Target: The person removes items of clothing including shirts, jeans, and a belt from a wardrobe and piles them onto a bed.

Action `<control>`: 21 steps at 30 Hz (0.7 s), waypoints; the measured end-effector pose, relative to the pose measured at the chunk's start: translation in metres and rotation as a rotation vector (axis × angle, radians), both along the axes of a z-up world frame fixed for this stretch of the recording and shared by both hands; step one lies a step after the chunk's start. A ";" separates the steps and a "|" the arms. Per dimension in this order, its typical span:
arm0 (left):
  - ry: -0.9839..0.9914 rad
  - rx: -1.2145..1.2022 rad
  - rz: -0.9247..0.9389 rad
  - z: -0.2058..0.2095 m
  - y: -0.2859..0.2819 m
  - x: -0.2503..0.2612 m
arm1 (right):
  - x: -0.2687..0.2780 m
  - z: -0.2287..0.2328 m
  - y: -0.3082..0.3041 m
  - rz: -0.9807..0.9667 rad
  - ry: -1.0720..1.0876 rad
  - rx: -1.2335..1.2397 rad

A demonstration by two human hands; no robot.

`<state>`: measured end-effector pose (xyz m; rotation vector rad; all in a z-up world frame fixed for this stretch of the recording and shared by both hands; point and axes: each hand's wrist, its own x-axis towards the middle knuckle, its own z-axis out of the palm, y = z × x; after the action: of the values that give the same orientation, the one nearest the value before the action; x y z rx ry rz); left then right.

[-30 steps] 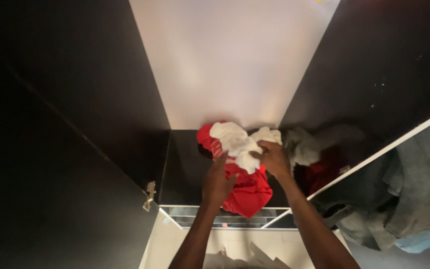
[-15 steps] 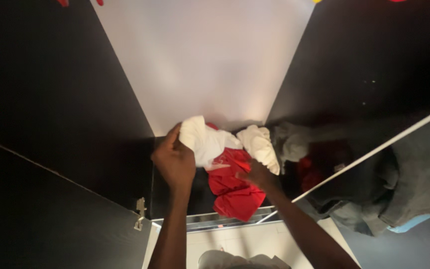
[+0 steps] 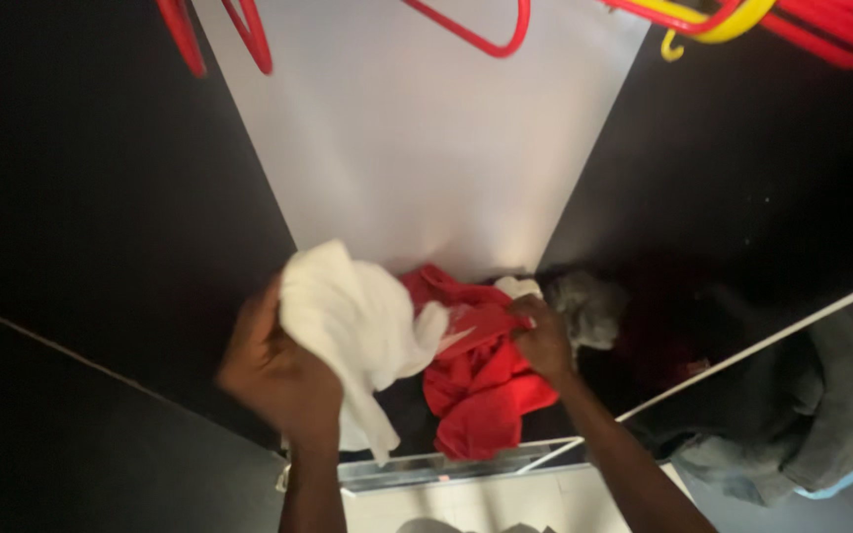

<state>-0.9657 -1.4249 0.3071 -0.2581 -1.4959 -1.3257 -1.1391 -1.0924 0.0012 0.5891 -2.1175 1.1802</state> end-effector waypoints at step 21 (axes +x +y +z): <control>-0.341 0.026 -0.163 -0.016 0.013 0.005 | -0.009 -0.008 0.029 -0.019 -0.686 -0.084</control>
<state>-0.9603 -1.4123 0.2907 -0.1434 -1.7696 -1.5768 -1.1483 -1.0630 -0.0066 0.1206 -2.5947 1.6144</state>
